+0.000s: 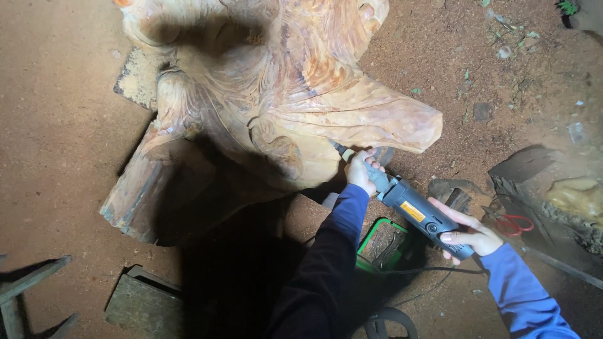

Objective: Power carving a large decorative wood stump using a handheld rotary carving tool

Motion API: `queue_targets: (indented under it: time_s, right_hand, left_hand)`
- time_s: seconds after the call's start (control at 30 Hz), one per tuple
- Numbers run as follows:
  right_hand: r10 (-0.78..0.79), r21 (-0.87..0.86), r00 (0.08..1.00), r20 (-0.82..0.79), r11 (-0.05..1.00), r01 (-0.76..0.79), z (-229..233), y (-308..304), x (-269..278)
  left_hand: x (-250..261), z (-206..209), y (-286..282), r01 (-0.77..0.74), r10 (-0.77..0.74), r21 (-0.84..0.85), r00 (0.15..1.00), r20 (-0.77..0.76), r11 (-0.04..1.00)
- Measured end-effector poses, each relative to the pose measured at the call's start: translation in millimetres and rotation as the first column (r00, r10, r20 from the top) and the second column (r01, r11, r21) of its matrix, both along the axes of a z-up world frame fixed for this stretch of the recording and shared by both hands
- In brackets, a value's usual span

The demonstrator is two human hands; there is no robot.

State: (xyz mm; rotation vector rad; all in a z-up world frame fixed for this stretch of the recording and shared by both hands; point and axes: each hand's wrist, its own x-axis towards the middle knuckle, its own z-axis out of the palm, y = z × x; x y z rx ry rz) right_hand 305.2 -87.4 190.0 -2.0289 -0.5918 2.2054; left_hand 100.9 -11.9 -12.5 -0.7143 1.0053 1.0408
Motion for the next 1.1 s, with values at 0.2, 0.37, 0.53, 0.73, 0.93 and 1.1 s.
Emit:
queue_targets:
  time_s: [0.2, 0.37, 0.53, 0.73, 0.93, 1.1]
  right_hand:
    - [-0.002, 0.004, 0.999, -0.045, 1.0, 0.002, -13, -6, 14]
    - [-0.004, 0.006, 0.999, -0.053, 1.0, 0.005, -16, -9, 21]
    - [-0.021, -0.001, 0.998, -0.054, 1.0, 0.021, -17, -10, 24]
    - [0.009, -0.01, 0.999, -0.035, 1.0, -0.009, -18, -9, 28]
    - [-0.024, -0.008, 1.0, -0.02, 1.0, 0.023, -16, -13, 32]
    - [-0.021, -0.012, 1.0, -0.012, 1.0, 0.021, -15, -14, 35]
  left_hand:
    - [6, -2, 0, 0.017, -0.017, -0.001, 1.0, 0.007, 1.0]
    - [12, -7, -3, 0.036, -0.036, 0.006, 0.999, 0.007, 0.999]
    - [16, -10, -4, 0.022, -0.022, 0.03, 1.0, 0.018, 0.999]
    - [21, -6, -3, 0.031, -0.031, 0.002, 0.999, -0.027, 1.0]
    - [30, -14, -5, 0.044, -0.044, 0.005, 0.999, -0.007, 0.999]
    - [39, -18, -7, 0.02, -0.02, 0.003, 1.0, -0.02, 1.0]
